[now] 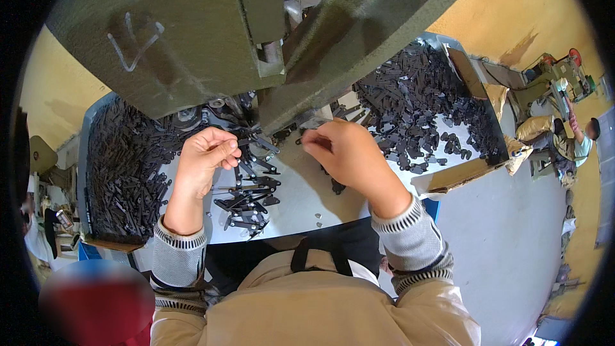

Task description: The person repeatedly picks small black metal components from a bin and assembles them by hand into a larger metal fixture mounted on a machine. The person places each assembled unit onto the fixture and continues the cycle without using additional tools.

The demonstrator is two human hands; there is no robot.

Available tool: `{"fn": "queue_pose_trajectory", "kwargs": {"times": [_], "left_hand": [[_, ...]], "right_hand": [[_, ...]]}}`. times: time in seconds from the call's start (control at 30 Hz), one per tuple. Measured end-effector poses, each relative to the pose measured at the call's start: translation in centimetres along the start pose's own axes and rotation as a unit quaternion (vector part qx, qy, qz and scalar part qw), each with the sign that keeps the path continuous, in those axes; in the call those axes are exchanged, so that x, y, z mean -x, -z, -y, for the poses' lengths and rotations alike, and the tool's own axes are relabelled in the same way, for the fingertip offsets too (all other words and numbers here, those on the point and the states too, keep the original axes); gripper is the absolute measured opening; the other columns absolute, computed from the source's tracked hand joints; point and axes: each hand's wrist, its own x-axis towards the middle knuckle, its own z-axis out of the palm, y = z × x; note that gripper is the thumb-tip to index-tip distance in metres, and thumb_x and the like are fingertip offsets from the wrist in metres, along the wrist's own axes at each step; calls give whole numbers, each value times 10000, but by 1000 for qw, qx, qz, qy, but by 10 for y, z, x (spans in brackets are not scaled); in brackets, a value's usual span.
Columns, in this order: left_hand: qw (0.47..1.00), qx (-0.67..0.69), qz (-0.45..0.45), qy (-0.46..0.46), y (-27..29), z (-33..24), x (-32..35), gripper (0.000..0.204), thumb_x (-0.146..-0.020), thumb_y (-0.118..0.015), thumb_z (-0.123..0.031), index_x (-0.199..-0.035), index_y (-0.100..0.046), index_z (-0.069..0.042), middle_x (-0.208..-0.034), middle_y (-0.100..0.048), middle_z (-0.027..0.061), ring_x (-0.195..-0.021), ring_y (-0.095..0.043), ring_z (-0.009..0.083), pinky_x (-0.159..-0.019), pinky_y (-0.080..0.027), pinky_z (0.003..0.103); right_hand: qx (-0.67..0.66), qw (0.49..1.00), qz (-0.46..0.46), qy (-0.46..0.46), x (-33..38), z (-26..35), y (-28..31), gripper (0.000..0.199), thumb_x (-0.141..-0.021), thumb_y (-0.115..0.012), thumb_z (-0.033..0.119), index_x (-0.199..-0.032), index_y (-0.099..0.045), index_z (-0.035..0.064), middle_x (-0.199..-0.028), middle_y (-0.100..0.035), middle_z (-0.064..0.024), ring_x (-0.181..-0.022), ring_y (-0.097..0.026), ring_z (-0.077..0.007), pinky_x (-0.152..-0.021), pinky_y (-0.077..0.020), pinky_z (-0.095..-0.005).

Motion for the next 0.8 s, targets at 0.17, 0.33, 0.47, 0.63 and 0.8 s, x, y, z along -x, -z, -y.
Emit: {"fn": "queue_pose_trajectory", "kwargs": {"times": [0.17, 0.33, 0.47, 0.63, 0.8], "left_hand": [[1000, 2, 3, 3, 0, -3, 1, 112, -862, -672, -88, -903, -632, 9, -776, -668, 97, -633, -632, 133, -564, -496, 231], [999, 27, 12, -15, 0, -4, 2, 131, -873, -670, -131, -906, -634, -9, -751, -661, 77, -594, -602, 111, -550, -475, 214], [998, 65, -9, -22, 3, -3, -1, 113, -916, -623, -147, -918, -589, -39, -718, -614, 27, -588, -522, 72, -536, -418, 189], [984, 83, -72, -140, 6, -2, 1, 98, -876, -514, 2, -936, -563, -57, -803, -543, -12, -659, -484, 53, -551, -369, 180], [972, 97, -80, -196, 10, -4, 2, 129, -853, -499, 28, -947, -552, -42, -753, -525, -15, -631, -464, 58, -562, -372, 185]], "right_hand": [[111, 993, -40, -15, 31, -2, -7, 157, -718, -735, 115, -771, -625, 15, -718, -597, -104, -663, -603, -268, -594, -478, -346], [160, 984, -59, -52, 34, 1, -17, 117, -719, -709, 89, -759, -616, 30, -717, -584, -105, -695, -589, -282, -607, -473, -384], [-49, 999, -18, 11, 25, 13, -12, 84, -797, -668, 91, -833, -638, 21, -767, -617, -130, -687, -605, -323, -618, -482, -363], [-8, 995, -13, 94, -19, 26, -30, 138, -844, -653, 102, -917, -623, -12, -821, -643, -142, -697, -619, -284, -636, -483, -336], [98, 987, -8, 125, -42, 34, -42, 204, -817, -689, 102, -964, -606, -13, -823, -644, -130, -713, -614, -267, -667, -485, -355]]}}
